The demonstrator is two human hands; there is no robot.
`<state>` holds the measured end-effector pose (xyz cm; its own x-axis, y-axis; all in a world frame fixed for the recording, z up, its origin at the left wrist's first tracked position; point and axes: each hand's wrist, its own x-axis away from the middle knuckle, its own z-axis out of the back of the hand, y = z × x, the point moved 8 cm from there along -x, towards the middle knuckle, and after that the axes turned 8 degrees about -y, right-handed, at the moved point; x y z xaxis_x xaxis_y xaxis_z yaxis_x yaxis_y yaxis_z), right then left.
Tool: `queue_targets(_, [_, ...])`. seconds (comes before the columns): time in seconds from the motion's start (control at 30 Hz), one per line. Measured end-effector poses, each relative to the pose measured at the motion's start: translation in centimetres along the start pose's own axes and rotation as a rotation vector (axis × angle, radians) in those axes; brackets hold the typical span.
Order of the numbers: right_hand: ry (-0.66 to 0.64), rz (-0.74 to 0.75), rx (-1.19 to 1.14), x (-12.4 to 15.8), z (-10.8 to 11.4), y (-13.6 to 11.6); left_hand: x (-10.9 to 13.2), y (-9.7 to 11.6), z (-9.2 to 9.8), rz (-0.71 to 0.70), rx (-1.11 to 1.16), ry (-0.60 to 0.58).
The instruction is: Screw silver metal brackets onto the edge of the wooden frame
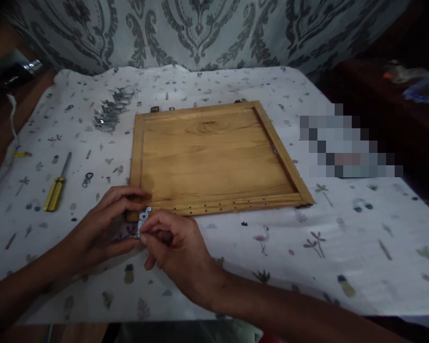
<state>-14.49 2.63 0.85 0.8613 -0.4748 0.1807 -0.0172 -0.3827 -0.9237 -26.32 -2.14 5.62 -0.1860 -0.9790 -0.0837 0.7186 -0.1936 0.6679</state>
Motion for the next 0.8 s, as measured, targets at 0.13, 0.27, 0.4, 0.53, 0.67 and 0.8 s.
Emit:
queue_targets(0.13, [-0.002, 0.008, 0.01, 0.0, -0.1, 0.1, 0.0, 0.0, 0.0, -0.012, -0.003, -0.003])
queue_targets(0.27, [0.01, 0.019, 0.086, 0.3, 0.0, -0.3, 0.1, -0.1, 0.0, 0.008, 0.001, 0.008])
queue_targets(0.4, [0.101, 0.127, 0.347, 1.0, 1.0, -2.6, 0.2, -0.3, 0.0, 0.012, 0.007, 0.003])
queue_targets(0.53, [0.133, 0.351, 0.657, 1.8, 1.1, -5.6, 0.2, -0.3, 0.0, 0.011, 0.009, 0.005])
queue_targets(0.67, [0.079, 0.478, 0.851, 1.9, 0.4, -6.5, 0.1, -0.3, -0.1, 0.028, 0.001, -0.013])
queue_targets(0.8, [0.05, 0.535, 0.947, 2.0, 0.0, -6.3, 0.1, -0.2, 0.0, 0.03, -0.003, -0.014])
